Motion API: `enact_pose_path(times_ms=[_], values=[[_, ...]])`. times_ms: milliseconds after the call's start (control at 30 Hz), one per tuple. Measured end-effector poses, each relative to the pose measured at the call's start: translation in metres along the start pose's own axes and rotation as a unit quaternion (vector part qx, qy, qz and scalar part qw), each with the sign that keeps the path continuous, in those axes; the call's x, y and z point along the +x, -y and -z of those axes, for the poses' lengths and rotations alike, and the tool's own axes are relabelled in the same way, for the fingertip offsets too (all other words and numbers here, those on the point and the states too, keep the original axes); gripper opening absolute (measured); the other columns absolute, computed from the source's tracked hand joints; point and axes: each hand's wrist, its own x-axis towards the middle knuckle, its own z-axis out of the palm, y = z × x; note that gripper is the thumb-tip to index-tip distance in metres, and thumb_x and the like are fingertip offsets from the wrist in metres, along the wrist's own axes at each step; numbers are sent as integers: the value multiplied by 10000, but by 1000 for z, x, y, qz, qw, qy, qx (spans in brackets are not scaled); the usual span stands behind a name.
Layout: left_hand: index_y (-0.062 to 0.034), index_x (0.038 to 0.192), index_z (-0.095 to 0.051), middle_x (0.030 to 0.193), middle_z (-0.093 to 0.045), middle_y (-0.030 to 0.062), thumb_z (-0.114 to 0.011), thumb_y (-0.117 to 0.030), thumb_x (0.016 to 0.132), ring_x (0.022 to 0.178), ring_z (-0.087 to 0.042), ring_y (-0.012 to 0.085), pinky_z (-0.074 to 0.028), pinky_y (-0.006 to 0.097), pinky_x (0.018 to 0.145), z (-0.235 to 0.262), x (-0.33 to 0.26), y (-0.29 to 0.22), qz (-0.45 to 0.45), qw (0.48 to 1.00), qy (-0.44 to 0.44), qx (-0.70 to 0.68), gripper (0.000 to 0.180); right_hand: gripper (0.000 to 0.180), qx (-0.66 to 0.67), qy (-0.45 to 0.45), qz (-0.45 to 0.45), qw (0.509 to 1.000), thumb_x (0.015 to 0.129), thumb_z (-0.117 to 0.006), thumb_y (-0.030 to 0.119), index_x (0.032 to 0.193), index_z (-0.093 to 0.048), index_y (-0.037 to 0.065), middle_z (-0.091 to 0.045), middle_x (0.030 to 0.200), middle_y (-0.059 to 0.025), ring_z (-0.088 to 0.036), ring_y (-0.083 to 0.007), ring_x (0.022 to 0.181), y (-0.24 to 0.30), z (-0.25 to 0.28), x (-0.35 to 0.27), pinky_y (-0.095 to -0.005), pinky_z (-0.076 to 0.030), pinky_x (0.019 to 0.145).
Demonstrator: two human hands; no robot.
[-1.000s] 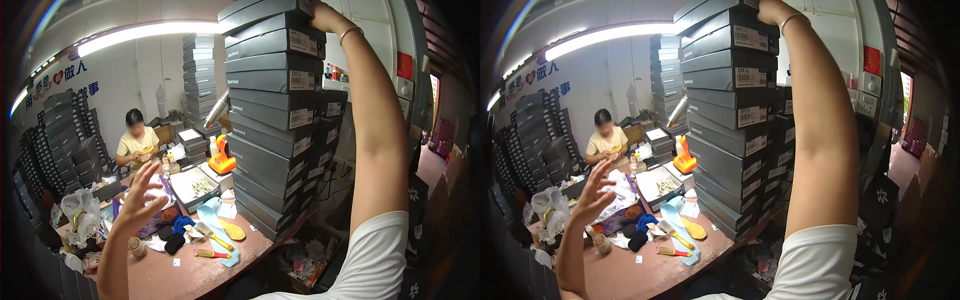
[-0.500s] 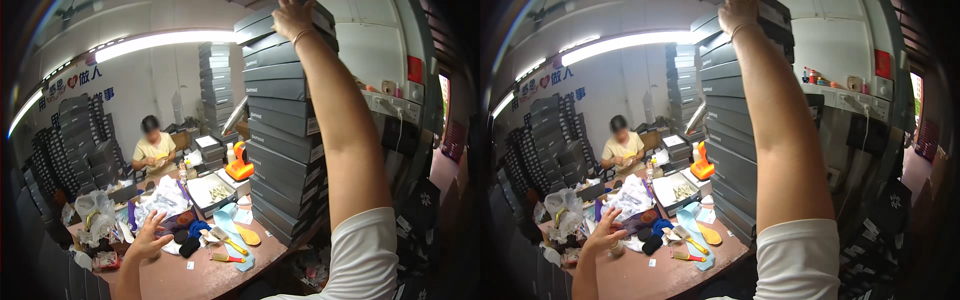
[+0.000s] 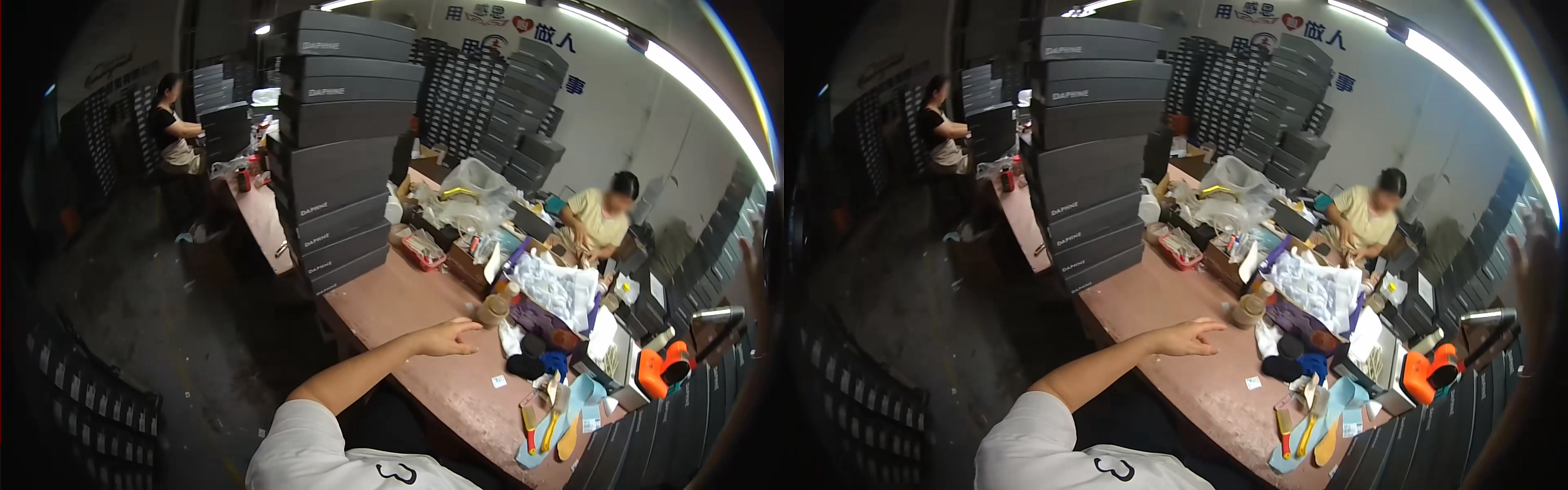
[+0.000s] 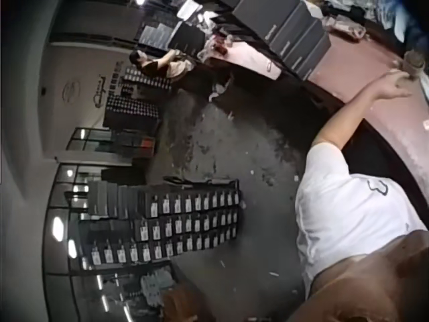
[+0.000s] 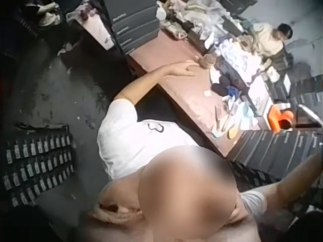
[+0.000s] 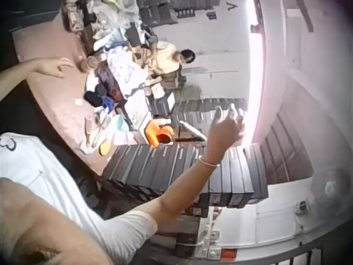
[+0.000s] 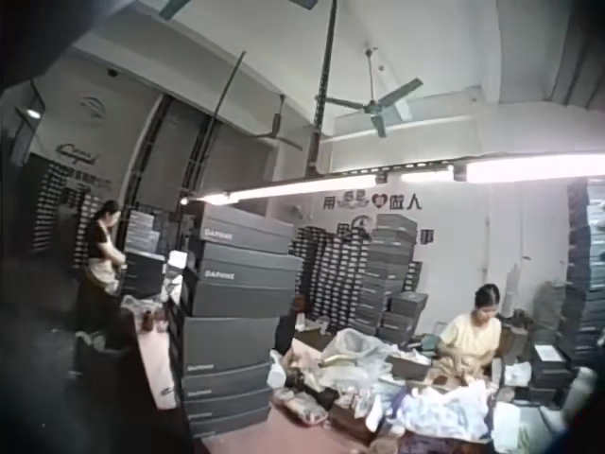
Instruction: Clean shoes with a brush, wrap them in tissue paper, and place them into shoe boxes.
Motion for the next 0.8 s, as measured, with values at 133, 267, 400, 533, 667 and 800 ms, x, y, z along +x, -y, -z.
enact_pose_path(times_ms=[133,267,400,533,667,800], values=[[-22,1358,-463,1332,-474,205,-710,-326,847,1037,-608,254,-500,342,890,42,-79,62,91,980,-178,18,643,499,378,-167,121,902,864,-672,205,1309,-511,48,-491,1352,-166,-531,-302,1199,205,81,92,-416,-440,1014],[-32,1345,-476,1318,-481,222,-719,-322,820,1088,-580,321,-475,399,935,18,-58,154,93,959,-268,27,648,665,456,-305,241,801,807,-733,253,1383,-442,92,-458,1390,-160,-469,-333,1265,324,193,183,-445,-383,1063],[-58,1363,-465,1362,-437,228,-728,-338,782,1238,-441,379,-370,466,1038,-15,-35,214,145,904,-360,181,696,745,427,-491,182,738,794,-736,356,1405,-401,91,-401,1399,-224,-361,-375,1308,436,285,309,-526,-311,1056],[-92,1390,-443,1418,-399,197,-698,-360,786,1347,-313,368,-243,496,1109,-28,-61,231,174,875,-314,324,708,1006,346,-442,106,821,741,-764,377,1506,-168,111,-201,1488,-322,-152,-467,1413,484,343,367,-592,-174,1130],[-73,1363,-478,1414,-411,188,-670,-355,809,1344,-326,347,-229,479,1115,-32,-62,227,172,877,-348,284,651,965,367,-254,132,885,694,-751,380,1477,-272,81,-364,1397,-317,-288,-479,1352,479,375,390,-583,-280,1086],[-50,1297,-541,1391,-427,194,-674,-343,804,1336,-335,352,-248,488,1105,-33,-62,222,169,885,-333,279,589,876,319,-350,144,869,667,-741,383,1408,-405,56,-468,1260,-289,-459,-452,1195,435,330,365,-500,-422,994]])
